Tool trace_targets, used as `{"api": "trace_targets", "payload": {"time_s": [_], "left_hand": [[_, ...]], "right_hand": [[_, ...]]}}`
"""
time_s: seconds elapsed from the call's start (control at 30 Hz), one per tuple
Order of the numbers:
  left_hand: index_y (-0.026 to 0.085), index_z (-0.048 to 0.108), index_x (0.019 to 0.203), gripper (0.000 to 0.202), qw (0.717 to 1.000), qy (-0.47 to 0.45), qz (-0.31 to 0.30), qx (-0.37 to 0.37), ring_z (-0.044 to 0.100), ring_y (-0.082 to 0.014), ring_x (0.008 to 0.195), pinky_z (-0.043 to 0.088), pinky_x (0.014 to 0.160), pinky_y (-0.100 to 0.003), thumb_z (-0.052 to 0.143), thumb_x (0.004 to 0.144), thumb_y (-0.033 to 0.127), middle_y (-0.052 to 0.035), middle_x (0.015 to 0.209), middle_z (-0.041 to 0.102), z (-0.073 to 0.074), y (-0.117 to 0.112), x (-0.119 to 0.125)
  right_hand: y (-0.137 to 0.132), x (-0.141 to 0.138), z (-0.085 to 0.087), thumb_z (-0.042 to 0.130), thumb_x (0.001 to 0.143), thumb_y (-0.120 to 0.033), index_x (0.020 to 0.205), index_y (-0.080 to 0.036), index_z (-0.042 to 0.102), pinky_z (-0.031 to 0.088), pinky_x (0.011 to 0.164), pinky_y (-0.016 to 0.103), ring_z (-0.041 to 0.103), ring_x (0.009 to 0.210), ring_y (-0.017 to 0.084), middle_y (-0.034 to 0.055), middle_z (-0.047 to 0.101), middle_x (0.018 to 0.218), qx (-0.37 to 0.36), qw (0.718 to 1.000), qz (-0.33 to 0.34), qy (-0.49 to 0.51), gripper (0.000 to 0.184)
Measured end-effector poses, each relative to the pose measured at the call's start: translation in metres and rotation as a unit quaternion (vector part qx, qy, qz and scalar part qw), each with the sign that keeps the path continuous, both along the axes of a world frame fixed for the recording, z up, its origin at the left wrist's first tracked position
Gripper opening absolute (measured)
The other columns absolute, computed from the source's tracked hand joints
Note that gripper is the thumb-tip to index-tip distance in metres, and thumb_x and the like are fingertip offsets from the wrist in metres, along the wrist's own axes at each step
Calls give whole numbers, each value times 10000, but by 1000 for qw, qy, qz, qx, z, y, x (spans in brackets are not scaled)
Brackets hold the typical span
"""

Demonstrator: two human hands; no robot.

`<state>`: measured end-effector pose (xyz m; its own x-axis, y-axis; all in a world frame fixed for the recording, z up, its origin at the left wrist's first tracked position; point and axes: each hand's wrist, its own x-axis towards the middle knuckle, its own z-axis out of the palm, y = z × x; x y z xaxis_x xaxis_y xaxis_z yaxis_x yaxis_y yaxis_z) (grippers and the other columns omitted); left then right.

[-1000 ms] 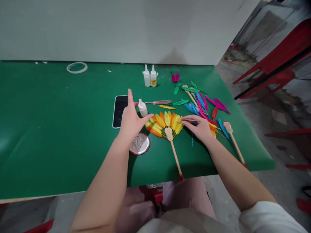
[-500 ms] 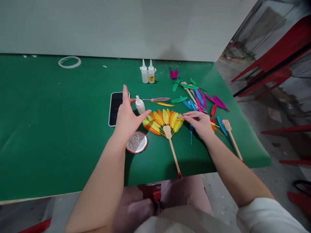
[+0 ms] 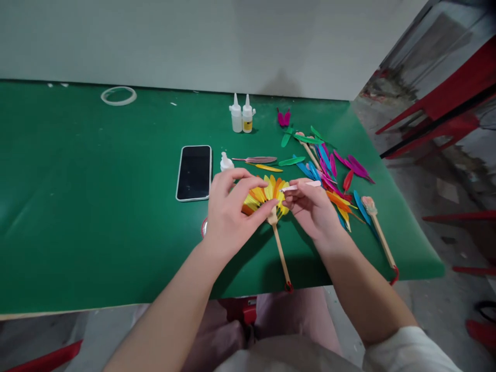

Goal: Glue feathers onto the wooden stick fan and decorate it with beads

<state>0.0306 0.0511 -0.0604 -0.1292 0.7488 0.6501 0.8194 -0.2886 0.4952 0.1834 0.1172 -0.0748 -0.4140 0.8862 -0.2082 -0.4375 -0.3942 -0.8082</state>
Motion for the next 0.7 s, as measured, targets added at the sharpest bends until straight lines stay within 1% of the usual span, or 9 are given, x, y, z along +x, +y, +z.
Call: {"api": "trace_targets", "payload": {"time_s": [0.1, 0.27, 0.5, 0.7], "left_hand": [[197, 600, 853, 204, 1000, 0, -6, 12, 530, -175, 897, 440, 813, -347, 673, 715, 328, -37, 914, 541, 0, -1, -3], [205, 602, 846, 172, 1000, 8, -18, 7, 523, -184, 927, 432, 810, -351, 664, 725, 310, -39, 939, 546, 0, -3, -3], [208, 615, 865, 152, 999, -12, -35, -8, 526, -174, 928, 440, 825, -346, 650, 740, 287, -35, 941, 545, 1, -2, -2], [203, 619, 852, 130, 999, -5, -43, -5, 530, -163, 909, 443, 812, -334, 643, 748, 279, -27, 919, 558, 1, -2, -3]], "right_hand": [[-4, -3, -6, 708, 668, -292, 722, -211, 682, 528, 585, 164, 644, 595, 77, -31, 705, 658, 8, 1000, 18, 6, 101], [-6, -1, -12, 697, 693, -312, 752, -223, 682, 530, 621, 170, 654, 639, 81, -32, 710, 698, 24, 999, 34, 4, 107], [-6, 0, -12, 691, 705, -312, 764, -218, 685, 531, 617, 157, 646, 631, 67, -35, 707, 693, 20, 999, 46, 15, 111], [-7, -1, -12, 683, 716, -291, 762, -216, 682, 524, 612, 153, 643, 626, 65, -33, 706, 703, 22, 998, 54, 12, 88]]}}
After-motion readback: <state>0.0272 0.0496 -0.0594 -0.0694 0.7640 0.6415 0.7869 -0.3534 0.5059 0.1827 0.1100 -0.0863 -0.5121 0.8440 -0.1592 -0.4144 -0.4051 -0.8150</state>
